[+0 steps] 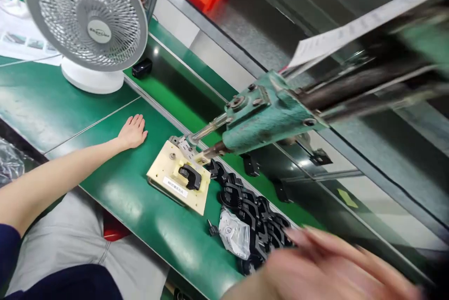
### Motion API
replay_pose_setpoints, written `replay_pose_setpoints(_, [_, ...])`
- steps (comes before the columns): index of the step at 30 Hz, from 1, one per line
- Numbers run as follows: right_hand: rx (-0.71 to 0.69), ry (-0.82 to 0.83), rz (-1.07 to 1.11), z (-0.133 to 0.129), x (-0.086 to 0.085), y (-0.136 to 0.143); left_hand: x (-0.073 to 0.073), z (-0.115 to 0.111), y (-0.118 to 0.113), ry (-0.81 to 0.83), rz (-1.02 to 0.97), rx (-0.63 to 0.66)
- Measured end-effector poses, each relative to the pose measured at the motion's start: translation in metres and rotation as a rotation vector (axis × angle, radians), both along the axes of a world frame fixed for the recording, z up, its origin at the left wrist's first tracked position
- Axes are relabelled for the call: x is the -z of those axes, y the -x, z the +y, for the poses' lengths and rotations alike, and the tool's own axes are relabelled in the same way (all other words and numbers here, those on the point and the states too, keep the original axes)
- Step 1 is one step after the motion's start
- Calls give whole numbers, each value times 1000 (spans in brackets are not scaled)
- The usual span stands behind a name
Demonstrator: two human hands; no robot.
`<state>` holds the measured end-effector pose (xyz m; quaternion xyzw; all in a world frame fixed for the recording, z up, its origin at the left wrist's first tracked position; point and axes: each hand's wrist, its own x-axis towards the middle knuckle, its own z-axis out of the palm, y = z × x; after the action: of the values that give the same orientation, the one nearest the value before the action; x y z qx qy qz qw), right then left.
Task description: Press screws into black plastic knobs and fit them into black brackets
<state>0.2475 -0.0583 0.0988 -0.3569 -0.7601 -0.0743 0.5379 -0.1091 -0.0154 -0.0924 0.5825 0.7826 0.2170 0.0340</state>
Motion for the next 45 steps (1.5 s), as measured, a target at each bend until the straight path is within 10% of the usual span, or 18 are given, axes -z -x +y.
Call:
replay_pose_setpoints(8, [-144, 403, -611, 56, 101, 40, 1, 1, 2, 62, 30, -18])
replay_pose_setpoints(18, [-223, -154, -771, 32, 30, 27, -6, -4, 1, 70, 82, -1])
replay_pose_setpoints(25, [-160, -383, -650, -5, 41, 6, -8, -9, 2, 74, 115, 19])
replay_pose_setpoints(28, [-134, -87, -318, -23, 66, 0, -7, -9, 3, 49, 128, 21])
replay_pose_setpoints(35, [-360, 1228, 964, -79, 139, -17, -13, 17, 25, 53, 167, 19])
replay_pose_setpoints(45, [44, 1327, 898, -111, 162, -33, -11, 90, 70, 65, 48, -196])
